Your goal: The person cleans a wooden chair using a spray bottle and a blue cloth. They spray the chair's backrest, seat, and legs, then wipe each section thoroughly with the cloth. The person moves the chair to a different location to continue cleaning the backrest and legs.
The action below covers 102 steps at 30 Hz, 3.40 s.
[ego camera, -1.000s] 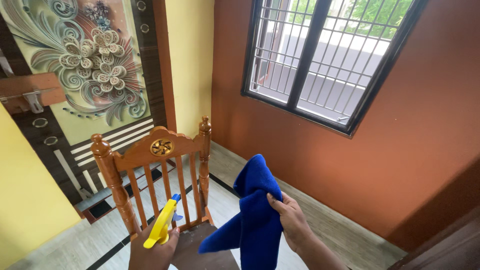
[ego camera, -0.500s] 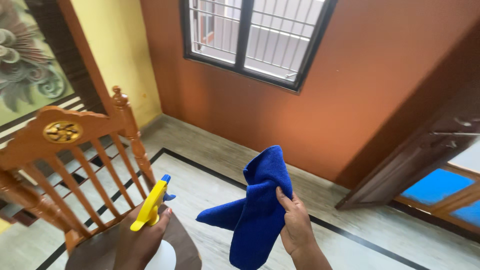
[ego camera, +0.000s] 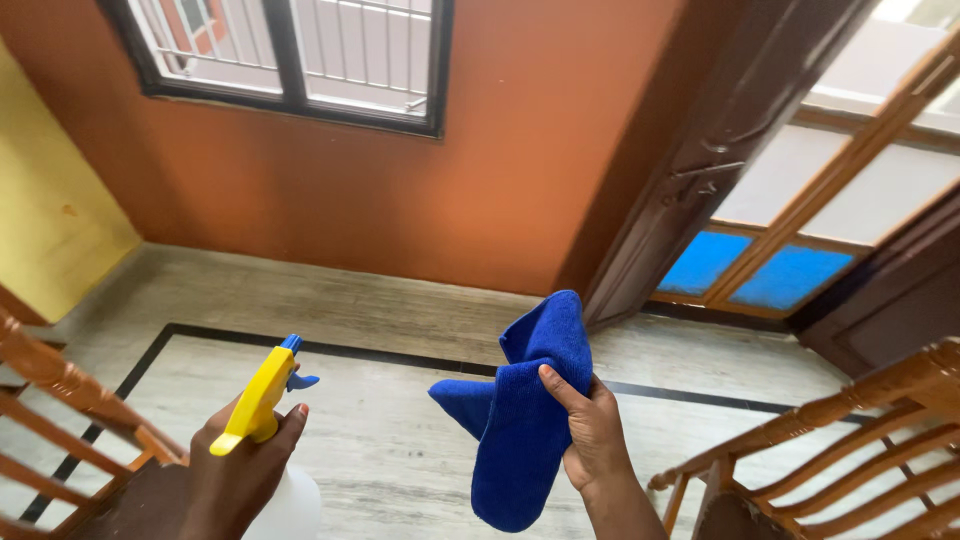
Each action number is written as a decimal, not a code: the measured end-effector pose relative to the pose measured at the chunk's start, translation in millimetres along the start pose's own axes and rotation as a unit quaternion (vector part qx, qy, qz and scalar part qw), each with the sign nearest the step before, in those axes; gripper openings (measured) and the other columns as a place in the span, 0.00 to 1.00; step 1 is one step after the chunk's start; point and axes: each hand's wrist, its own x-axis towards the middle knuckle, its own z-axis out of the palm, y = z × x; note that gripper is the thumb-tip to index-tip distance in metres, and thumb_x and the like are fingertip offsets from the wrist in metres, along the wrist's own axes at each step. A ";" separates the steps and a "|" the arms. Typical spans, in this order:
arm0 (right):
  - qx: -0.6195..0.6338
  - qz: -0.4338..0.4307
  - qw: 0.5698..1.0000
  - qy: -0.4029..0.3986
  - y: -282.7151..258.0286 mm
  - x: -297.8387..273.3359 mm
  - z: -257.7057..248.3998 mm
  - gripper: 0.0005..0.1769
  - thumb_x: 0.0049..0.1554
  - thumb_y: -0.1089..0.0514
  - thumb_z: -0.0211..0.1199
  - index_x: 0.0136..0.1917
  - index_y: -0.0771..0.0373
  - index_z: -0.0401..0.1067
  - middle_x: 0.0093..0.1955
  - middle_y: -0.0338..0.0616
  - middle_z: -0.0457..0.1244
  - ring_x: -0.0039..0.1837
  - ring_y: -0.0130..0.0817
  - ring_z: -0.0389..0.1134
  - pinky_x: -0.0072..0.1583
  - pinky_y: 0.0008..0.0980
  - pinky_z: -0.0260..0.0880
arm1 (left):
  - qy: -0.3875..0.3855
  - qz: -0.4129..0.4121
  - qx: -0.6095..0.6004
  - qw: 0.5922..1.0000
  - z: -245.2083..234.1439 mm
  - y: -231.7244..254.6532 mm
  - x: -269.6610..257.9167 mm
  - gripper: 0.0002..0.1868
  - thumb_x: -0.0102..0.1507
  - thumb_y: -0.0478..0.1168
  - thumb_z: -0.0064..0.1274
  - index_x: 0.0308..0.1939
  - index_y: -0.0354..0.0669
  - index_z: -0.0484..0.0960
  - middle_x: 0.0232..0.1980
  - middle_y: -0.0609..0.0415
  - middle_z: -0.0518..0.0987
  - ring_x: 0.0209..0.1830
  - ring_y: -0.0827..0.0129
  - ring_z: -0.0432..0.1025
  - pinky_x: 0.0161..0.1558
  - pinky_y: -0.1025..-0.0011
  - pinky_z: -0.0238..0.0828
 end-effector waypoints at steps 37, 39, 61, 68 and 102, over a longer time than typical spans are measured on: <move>0.034 -0.267 0.817 0.511 4.6 -158.7 -93.1 0.24 0.41 0.69 0.77 0.52 0.64 0.76 0.48 0.45 0.72 0.49 0.34 0.74 0.55 0.36 0.77 | -0.337 0.222 -0.102 0.909 148.1 72.3 67.1 0.14 0.59 0.43 0.66 0.35 0.34 0.81 0.24 0.51 0.78 0.22 0.68 0.68 0.31 0.67 0.68; 0.041 -0.268 0.799 0.537 4.8 -170.6 -104.8 0.24 0.41 0.69 0.77 0.52 0.64 0.75 0.48 0.44 0.72 0.48 0.34 0.74 0.53 0.38 0.78 | -0.348 0.236 -0.074 0.904 156.1 81.4 57.0 0.15 0.59 0.43 0.66 0.34 0.34 0.82 0.24 0.50 0.77 0.21 0.65 0.69 0.32 0.68 0.69; -0.343 0.075 0.671 0.654 -22.0 -241.0 -316.6 0.21 0.46 0.47 0.81 0.41 0.64 0.80 0.35 0.46 0.71 0.36 0.33 0.69 0.42 0.33 0.69 | -0.439 0.252 0.008 0.862 262.8 186.2 -93.2 0.21 0.60 0.45 0.67 0.56 0.49 0.83 0.29 0.50 0.82 0.26 0.66 0.79 0.38 0.67 0.75; -0.153 -0.010 0.770 0.619 -1.8 -248.2 -416.4 0.15 0.57 0.51 0.69 0.45 0.67 0.77 0.39 0.47 0.69 0.41 0.35 0.68 0.45 0.37 0.70 | -0.442 0.236 0.034 0.865 286.4 209.5 -144.5 0.20 0.60 0.44 0.67 0.54 0.44 0.84 0.30 0.49 0.83 0.27 0.65 0.79 0.39 0.67 0.75; 0.171 -0.111 0.867 0.456 -88.3 -158.1 -497.8 0.30 0.61 0.50 0.56 0.72 0.66 0.65 0.67 0.53 0.66 0.66 0.45 0.68 0.67 0.46 0.66 | -0.502 0.248 -0.123 0.819 453.3 330.4 -194.9 0.20 0.60 0.47 0.65 0.49 0.38 0.86 0.32 0.53 0.86 0.27 0.71 0.74 0.33 0.69 0.71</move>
